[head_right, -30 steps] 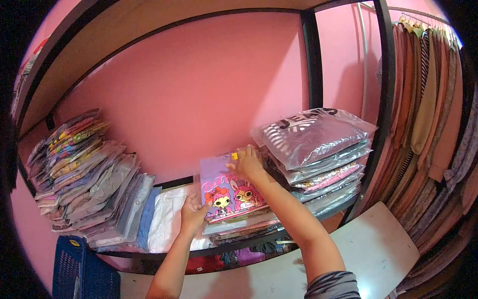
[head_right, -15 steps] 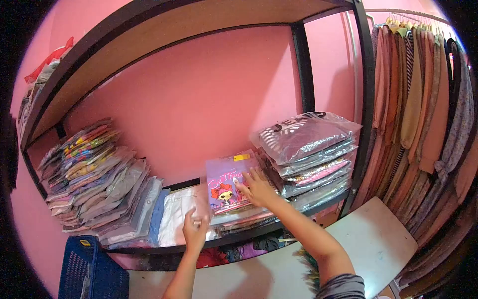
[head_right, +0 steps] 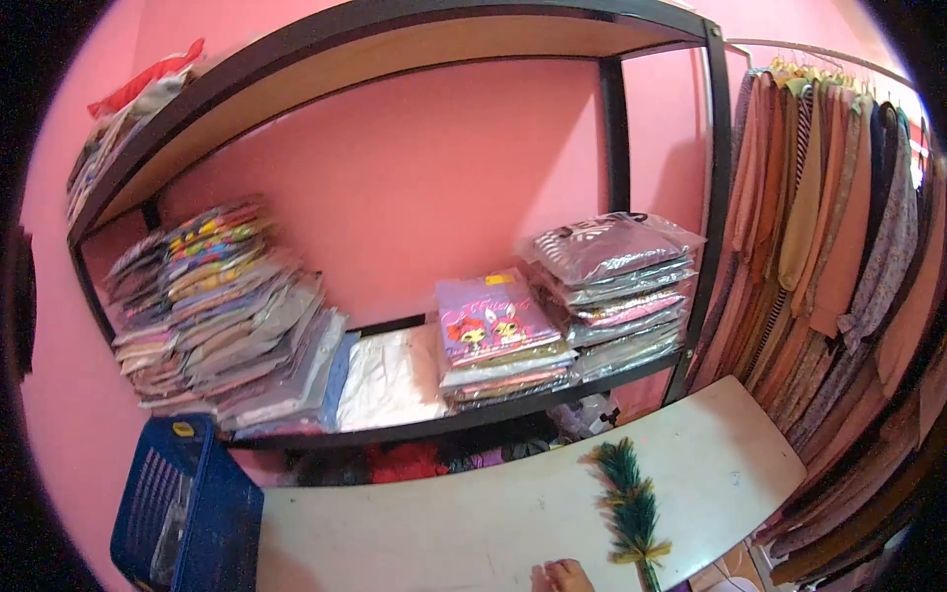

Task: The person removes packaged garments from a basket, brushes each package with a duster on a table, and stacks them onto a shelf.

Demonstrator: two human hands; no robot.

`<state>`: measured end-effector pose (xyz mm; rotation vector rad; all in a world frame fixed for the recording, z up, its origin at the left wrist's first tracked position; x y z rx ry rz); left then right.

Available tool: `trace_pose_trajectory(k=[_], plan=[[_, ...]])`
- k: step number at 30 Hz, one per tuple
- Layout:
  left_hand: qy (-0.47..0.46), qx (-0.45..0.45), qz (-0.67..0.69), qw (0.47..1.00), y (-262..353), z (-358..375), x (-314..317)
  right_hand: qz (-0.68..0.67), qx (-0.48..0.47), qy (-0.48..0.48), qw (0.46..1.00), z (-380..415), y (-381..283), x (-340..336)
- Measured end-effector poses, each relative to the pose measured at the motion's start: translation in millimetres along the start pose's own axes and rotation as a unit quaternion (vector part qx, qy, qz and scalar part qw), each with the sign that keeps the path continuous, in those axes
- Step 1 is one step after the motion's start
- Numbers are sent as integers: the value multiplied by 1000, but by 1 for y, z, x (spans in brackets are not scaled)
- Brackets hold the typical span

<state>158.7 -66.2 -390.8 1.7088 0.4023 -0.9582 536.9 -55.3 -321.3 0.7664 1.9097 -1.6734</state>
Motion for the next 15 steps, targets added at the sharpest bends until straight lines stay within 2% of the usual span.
trace_pose_trajectory(k=[1, 2, 3, 5, 6, 7, 8, 10, 15], plan=[[22, 73, -40, 996, -36, 9, 12, 15, -12, -16, 1000, -2, 4, 16], [36, -90, 188, 977, -20, 9, -7, 30, -26, -35, 999, -5, 6, 30], [28, -96, 189, 977, 7, -1, -31, 32, -34, -51, 998, -11, 4, 43], [1, -96, 30, 995, 49, -26, -89, 55, -43, -93, 993, -26, -10, 66], [25, -58, 50, 997, 49, -29, -105, 57, -60, -114, 990, -30, -22, 76], [52, -21, 66, 996, 48, -28, -122, 65, -78, -97, 990, -34, -35, 86], [59, -30, 69, 995, 61, -27, -148, 70, -97, -80, 990, -38, -47, 94], [98, -21, 69, 993, 79, -23, -195, 66, -138, -132, 979, -46, -73, 106], [182, 50, 7, 982, 84, 9, -307, 54, -96, -124, 986, -42, -126, 137]])
Point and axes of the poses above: each hand's wrist, its own z-axis away from the middle knuckle, its own x-axis out of the palm, y = z × x, the point moved 1 cm from there along -z, towards the middle knuckle, and after that the axes turned 10 degrees about x, right-handed, at the moved point
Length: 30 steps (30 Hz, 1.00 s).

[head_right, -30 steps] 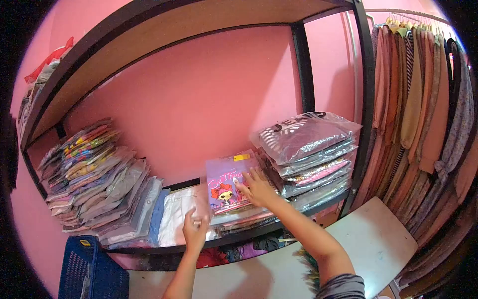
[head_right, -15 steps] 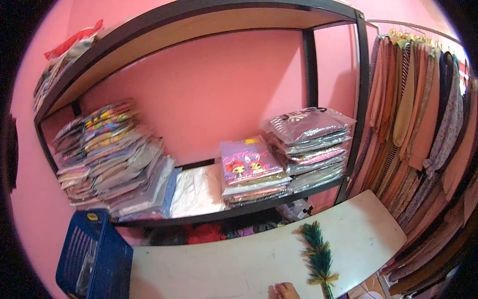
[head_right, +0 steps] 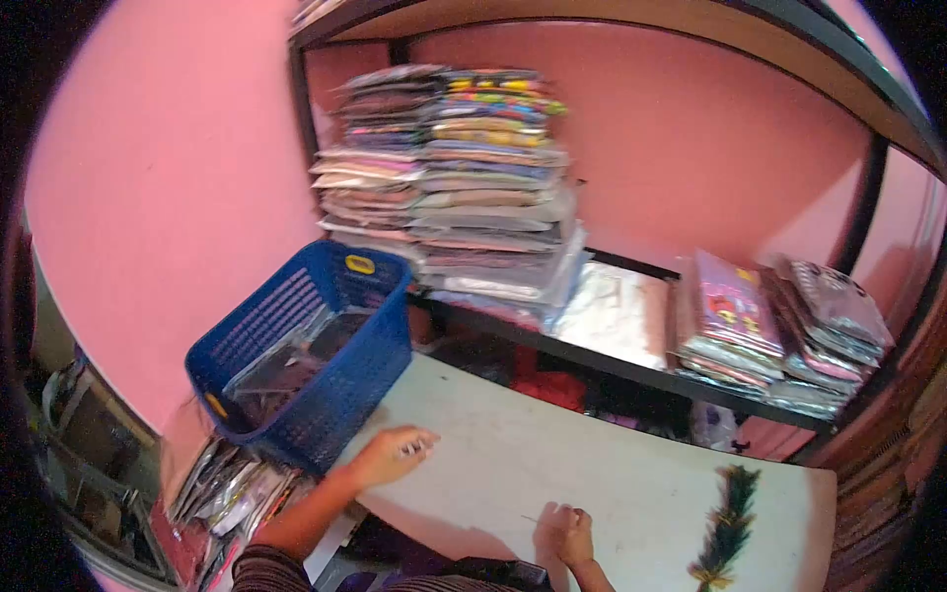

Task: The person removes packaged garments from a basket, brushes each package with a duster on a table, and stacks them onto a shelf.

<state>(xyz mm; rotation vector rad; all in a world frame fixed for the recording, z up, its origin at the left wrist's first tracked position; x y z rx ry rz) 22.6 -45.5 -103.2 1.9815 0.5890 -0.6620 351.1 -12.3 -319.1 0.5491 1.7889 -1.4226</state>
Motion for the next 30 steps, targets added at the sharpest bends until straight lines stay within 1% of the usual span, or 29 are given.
trace_pose_trajectory(k=[1, 2, 3, 5, 6, 7, 8, 9, 11, 12, 14, 15, 16, 17, 18, 20, 21, 22, 23, 24, 25, 26, 27, 28, 29, 30], plan=[[20, 3, -38, 999, 3, -3, -28, 5, 16, 11, 1000, -3, -8, 4], [38, 9, -76, 996, 5, -5, -55, 29, -28, 39, 998, -5, 2, 19], [89, 19, -103, 991, 0, -6, -81, 27, -32, 33, 999, -5, -1, 26], [181, 38, -165, 969, -13, -6, -131, 25, 10, 40, 999, -3, -19, 28], [203, -34, -155, 966, -18, -7, -155, 102, 5, 61, 993, 1, -5, 49], [226, -59, -153, 960, -30, -8, -176, 101, 5, 59, 993, 4, -6, 57], [239, -58, -171, 954, -57, -6, -195, 127, 47, 66, 989, 6, -6, 65], [231, -100, -134, 959, -88, -2, -212, 154, 88, 75, 981, 7, -7, 70], [220, -122, -80, 964, -164, 8, -233, 160, 106, 61, 979, 9, -15, 69], [221, -120, -79, 965, -179, 9, -236, 164, 111, 72, 978, 9, -19, 69], [85, -197, -218, 952, -207, 12, -235, 173, 110, 96, 974, 8, -20, 71], [14, -205, -296, 933, -217, 12, -230, 175, 109, 102, 973, 7, -28, 67], [-55, -211, -372, 902, -227, 13, -223, 183, 120, 77, 973, 8, -36, 62], [-123, -230, -386, 885, -240, 12, -219, 191, 131, 53, 971, 9, -46, 56], [-190, -248, -398, 862, -257, 10, -213, 181, 120, 70, 973, 8, -55, 52], [-253, -326, -390, 823, -304, 11, -200, 199, 114, 75, 970, 6, -50, 57], [-247, -322, -388, 828, -327, 16, -196, 213, 111, 71, 968, 5, -48, 59], [-223, -338, -356, 842, -351, 25, -194, 185, 103, 95, 973, 5, -52, 56], [-201, -353, -324, 854, -366, 25, -195, 187, 102, 98, 972, 6, -47, 57], [-221, -384, -360, 821, -335, 15, -197, 190, 92, 85, 974, 7, -42, 58], [-222, -381, -359, 822, -343, 11, -197, 192, 82, 71, 975, 8, -38, 60], [-191, -399, -354, 824, -352, 11, -197, 227, 69, 107, 966, 5, -54, 52], [-162, -417, -347, 824, -361, 11, -196, 229, 73, 107, 965, 4, -53, 53], [-166, -415, -345, 825, -372, 12, -195, 240, 57, 117, 962, 4, -50, 55], [-167, -430, -329, 824, -386, 13, -193, 251, 41, 126, 959, 5, -49, 57], [-168, -446, -313, 821, -400, 13, -194, 252, 46, 124, 959, 3, -54, 54]])
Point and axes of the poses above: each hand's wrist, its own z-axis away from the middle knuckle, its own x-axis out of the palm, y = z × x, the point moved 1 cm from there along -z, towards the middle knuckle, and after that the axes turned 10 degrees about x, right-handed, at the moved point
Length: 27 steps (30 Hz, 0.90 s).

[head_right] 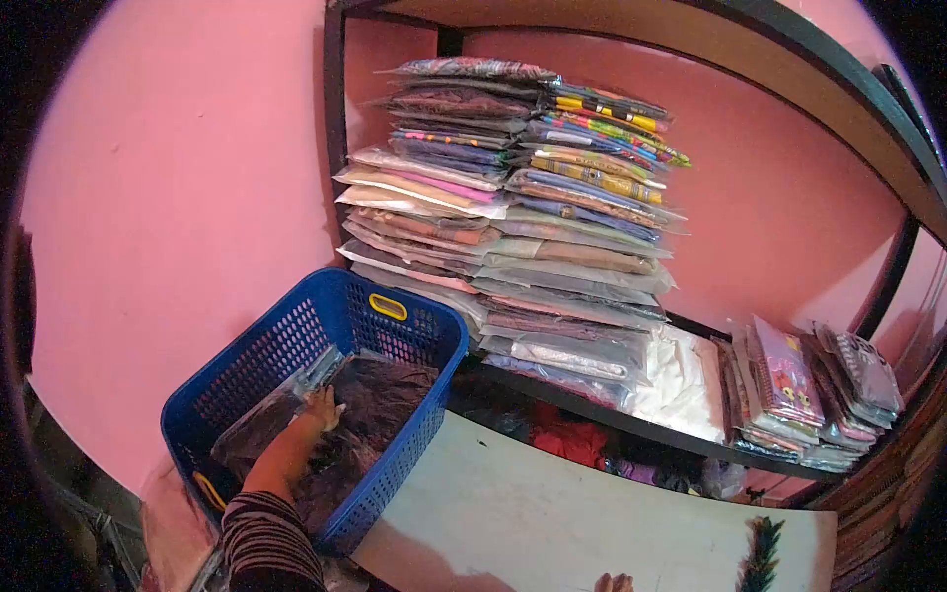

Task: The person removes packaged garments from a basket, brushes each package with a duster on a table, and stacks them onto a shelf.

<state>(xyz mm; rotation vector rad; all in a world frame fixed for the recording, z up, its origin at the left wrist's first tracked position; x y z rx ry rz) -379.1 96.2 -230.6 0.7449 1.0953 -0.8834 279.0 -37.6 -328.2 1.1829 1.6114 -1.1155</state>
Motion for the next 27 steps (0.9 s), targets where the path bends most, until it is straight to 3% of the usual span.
trace_pose_trajectory(k=[3, 5, 8, 10, 15, 18, 20, 21, 23, 27], plan=[[-88, -26, -55, 994, -8, -25, -4, -33, 33, -40, 998, -5, -4, -4], [-89, -70, -35, 993, -5, -34, -6, -2, -32, 27, 999, -7, -3, 1], [-50, -133, 28, 989, -6, -50, -7, -4, 8, -28, 1000, -7, -8, -8], [-34, -166, 41, 985, -6, -53, -12, 3, -2, -10, 1000, -5, -4, -2], [33, -157, 73, 984, -13, -64, -35, 9, -12, 6, 1000, -4, -1, 6], [-30, -103, 10, 994, -13, -69, -48, -7, 21, -30, 999, -9, -8, -7], [-170, -81, -11, 982, -1, -57, -63, -7, 23, -34, 999, -9, -10, -12], [-169, -79, -12, 982, -17, -75, -44, -7, 25, -33, 999, -10, -12, -13], [-46, -44, 261, 963, -52, -112, -4, -63, 101, -81, 990, -12, -14, -9], [-40, -83, 400, 912, -15, -69, -38, -73, 101, -77, 989, -10, -8, -2]])
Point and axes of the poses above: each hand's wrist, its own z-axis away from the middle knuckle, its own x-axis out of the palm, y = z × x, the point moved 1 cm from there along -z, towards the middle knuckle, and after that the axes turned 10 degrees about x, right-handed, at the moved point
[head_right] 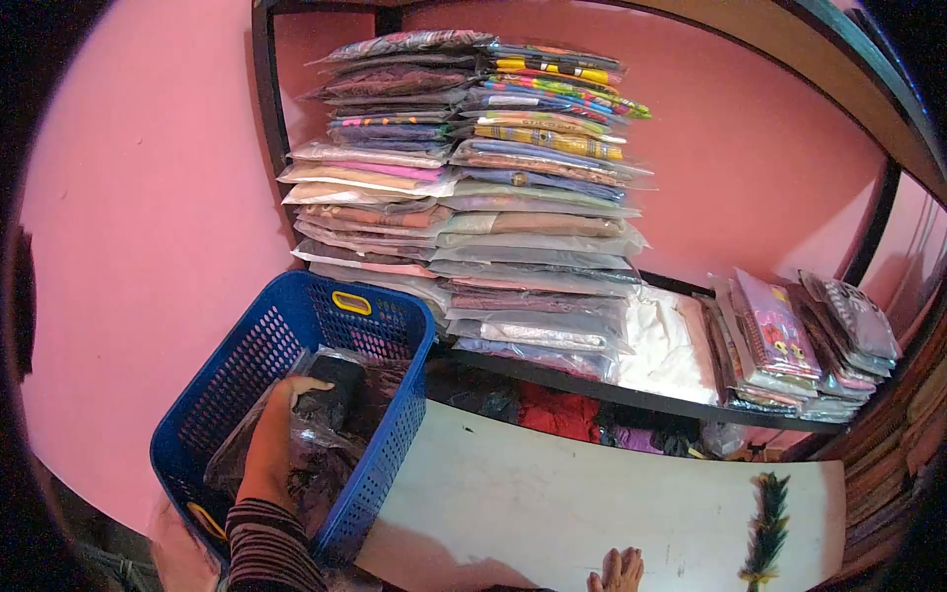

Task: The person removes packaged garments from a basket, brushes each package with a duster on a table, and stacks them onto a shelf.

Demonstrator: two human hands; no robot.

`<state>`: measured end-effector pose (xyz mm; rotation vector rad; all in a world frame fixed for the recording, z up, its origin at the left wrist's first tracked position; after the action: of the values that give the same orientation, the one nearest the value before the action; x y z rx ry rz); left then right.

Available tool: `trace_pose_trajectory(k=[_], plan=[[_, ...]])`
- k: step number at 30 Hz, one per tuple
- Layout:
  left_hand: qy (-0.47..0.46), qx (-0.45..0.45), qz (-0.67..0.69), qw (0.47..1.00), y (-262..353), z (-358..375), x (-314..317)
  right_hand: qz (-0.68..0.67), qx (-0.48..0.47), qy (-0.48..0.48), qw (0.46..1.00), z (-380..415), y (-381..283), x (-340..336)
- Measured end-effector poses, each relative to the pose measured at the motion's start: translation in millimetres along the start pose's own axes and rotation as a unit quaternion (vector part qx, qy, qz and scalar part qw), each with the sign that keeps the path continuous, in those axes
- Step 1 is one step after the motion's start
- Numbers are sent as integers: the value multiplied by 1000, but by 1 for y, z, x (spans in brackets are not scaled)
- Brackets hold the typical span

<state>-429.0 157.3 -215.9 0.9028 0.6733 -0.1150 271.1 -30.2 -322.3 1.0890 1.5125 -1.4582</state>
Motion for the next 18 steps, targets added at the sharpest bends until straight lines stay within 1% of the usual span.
trace_pose_trajectory(k=[2, 3, 5, 6, 8, 9, 10, 11, 12, 13, 14, 15, 16, 17, 18], plan=[[-47, -40, 93, 994, 20, 27, 0, 7, -5, 0, 1000, 0, 3, 1], [-48, -40, 90, 994, 26, 34, -2, 6, -2, 0, 1000, 0, 0, -3], [-78, 19, 101, 992, 39, 49, -4, -5, 11, -15, 1000, 1, -4, -10], [-81, 18, 97, 992, 46, 59, -4, -6, 15, -17, 1000, 2, 4, -3], [-14, 125, 128, 984, 64, 83, -5, 13, -27, 28, 999, 1, 23, 17], [14, 146, 103, 984, 94, 125, -5, 11, -25, 26, 999, 2, 21, 13], [53, 234, 57, 969, 108, 139, -8, 9, -21, 23, 999, 2, 21, 13], [68, 288, 81, 952, 121, 156, -12, 10, -19, 24, 999, 2, 23, 14], [105, 322, 29, 940, 134, 171, -18, 11, -16, 25, 1000, 2, 25, 15], [114, 320, 32, 940, 149, 191, -25, 1, -10, 19, 1000, 2, 26, 16], [129, 372, 73, 917, 159, 209, -29, 1, -6, 17, 1000, 3, 28, 16], [158, 423, 59, 890, 172, 227, -35, 2, -5, 15, 1000, 3, 29, 17], [183, 414, 69, 889, 182, 248, -37, 3, -4, 14, 1000, 4, 29, 18], [184, 455, 110, 864, 193, 271, -37, 2, -4, 15, 1000, 4, 30, 19], [181, 457, 108, 864, 203, 292, -34, 0, 1, 15, 1000, 4, 31, 20]])
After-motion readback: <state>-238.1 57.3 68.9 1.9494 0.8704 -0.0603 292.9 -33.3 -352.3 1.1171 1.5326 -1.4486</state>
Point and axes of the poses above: each hand's wrist, its own z-axis away from the middle knuckle, its own x-axis out of the palm, y = z × x, the point moved 1 cm from there along -z, towards the middle knuckle, and after that the axes turned 10 degrees about x, right-handed, at the moved point
